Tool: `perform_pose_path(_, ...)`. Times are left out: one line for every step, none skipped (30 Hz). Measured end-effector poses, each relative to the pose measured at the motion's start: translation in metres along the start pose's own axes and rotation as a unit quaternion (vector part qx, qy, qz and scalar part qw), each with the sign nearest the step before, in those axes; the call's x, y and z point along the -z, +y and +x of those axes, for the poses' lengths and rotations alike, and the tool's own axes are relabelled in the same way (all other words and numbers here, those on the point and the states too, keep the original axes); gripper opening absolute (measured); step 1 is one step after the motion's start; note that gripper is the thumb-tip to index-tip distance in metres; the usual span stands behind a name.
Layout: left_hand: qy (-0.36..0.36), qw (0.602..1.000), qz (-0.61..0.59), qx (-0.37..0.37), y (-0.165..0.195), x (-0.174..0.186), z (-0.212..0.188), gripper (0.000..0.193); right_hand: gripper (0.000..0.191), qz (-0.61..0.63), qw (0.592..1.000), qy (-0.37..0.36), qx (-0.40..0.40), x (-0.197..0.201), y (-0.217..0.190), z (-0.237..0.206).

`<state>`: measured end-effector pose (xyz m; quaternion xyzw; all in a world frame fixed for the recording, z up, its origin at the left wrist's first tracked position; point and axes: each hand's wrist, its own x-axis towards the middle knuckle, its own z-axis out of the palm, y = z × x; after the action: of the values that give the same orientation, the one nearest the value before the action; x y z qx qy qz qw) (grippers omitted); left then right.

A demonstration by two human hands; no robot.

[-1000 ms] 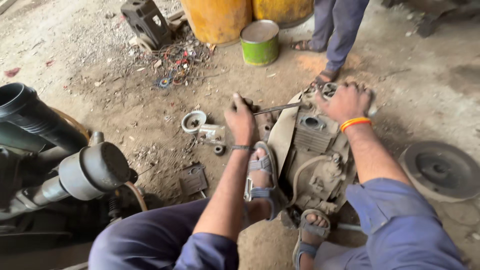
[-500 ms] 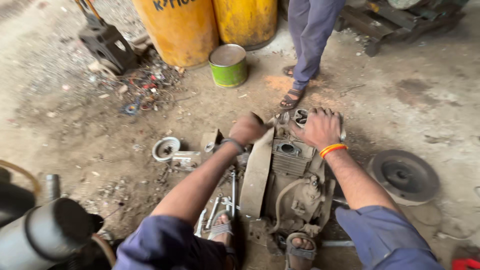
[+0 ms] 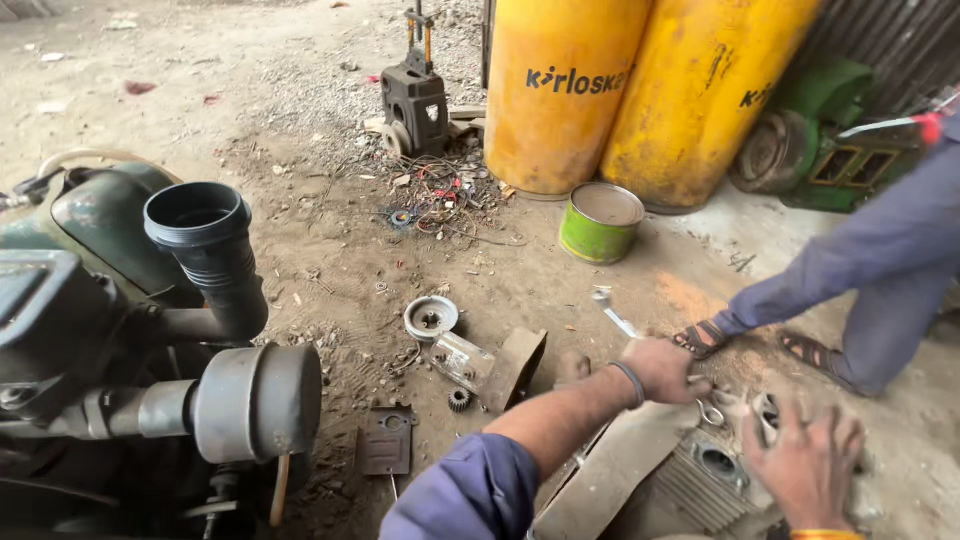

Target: The person sits on the workshop floor repairing a small engine, using wrenches to loosen and remove bolts from the engine casing and cylinder head. They reposition the engine, handle removed parts and fasteners, and continue loosening components with the wrenches by hand.

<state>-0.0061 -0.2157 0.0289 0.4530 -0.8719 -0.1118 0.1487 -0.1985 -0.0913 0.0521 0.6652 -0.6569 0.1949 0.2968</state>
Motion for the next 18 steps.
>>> perform_pose_path(0.033,0.999,0.027,-0.028,0.004,-0.002,0.001,0.055,0.045,0.072,0.996,0.03,0.044,0.0,-0.004,0.001)
perform_pose_path(0.063,0.996,0.028,-0.05,0.006,-0.002,0.002,0.053,0.028,0.144,0.984,0.056,0.085,0.001,-0.008,0.002)
perform_pose_path(0.09,0.993,0.03,-0.072,0.008,-0.001,0.004,0.05,0.027,0.173,0.979,0.055,0.091,-0.001,-0.012,0.003)
perform_pose_path(0.117,0.988,0.031,-0.093,0.009,0.0,0.006,0.048,0.027,0.202,0.973,0.051,0.097,-0.002,-0.015,0.004)
perform_pose_path(0.129,0.986,0.017,-0.102,0.011,0.001,0.008,0.047,0.026,0.232,0.966,0.047,0.102,-0.002,-0.018,0.004)
perform_pose_path(0.144,0.983,0.003,-0.111,0.01,0.002,0.011,0.046,0.027,0.252,0.96,0.059,0.105,-0.004,-0.021,0.003)
perform_pose_path(0.164,0.979,-0.009,-0.119,0.01,0.003,0.013,0.045,0.029,0.271,0.953,0.074,0.111,-0.003,-0.022,0.003)
perform_pose_path(0.145,0.984,-0.001,-0.104,0.009,0.003,0.015,0.045,0.03,0.29,0.946,0.089,0.117,-0.004,-0.024,0.003)
perform_pose_path(0.124,0.988,0.005,-0.089,0.009,0.004,0.017,0.045,0.027,0.292,0.943,0.098,0.129,-0.004,-0.025,0.003)
perform_pose_path(0.102,0.992,0.014,-0.076,0.008,0.003,0.018,0.044,0.024,0.295,0.939,0.109,0.139,-0.004,-0.025,0.003)
perform_pose_path(0.098,0.992,0.014,-0.08,0.007,0.004,0.019,0.046,0.021,0.297,0.935,0.119,0.151,-0.004,-0.025,0.002)
perform_pose_path(0.091,0.992,0.013,-0.082,0.007,0.004,0.02,0.047,0.019,0.287,0.943,0.099,0.137,-0.004,-0.024,0.002)
perform_pose_path(0.082,0.993,0.009,-0.085,0.006,0.005,0.021,0.049,0.019,0.275,0.951,0.075,0.12,-0.005,-0.024,0.002)
perform_pose_path(0.088,0.991,0.005,-0.097,0.006,0.005,0.021,0.049,0.019,0.263,0.958,0.053,0.101,-0.005,-0.023,0.001)
perform_pose_path(0.096,0.989,0.005,-0.112,0.006,0.006,0.021,0.048,0.02,0.257,0.958,0.059,0.109,-0.006,-0.022,0.001)
perform_pose_path(0.104,0.986,0.002,-0.127,0.007,0.008,0.022,0.048,0.021,0.249,0.959,0.064,0.117,-0.006,-0.021,0.0)
perform_pose_path(0.112,0.983,0.012,-0.148,0.007,0.009,0.022,0.049,0.023,0.237,0.961,0.07,0.126,-0.007,-0.019,0.0)
perform_pose_path(0.124,0.978,0.024,-0.168,0.007,0.01,0.023,0.049,0.023,0.227,0.963,0.068,0.132,-0.007,-0.018,-0.001)
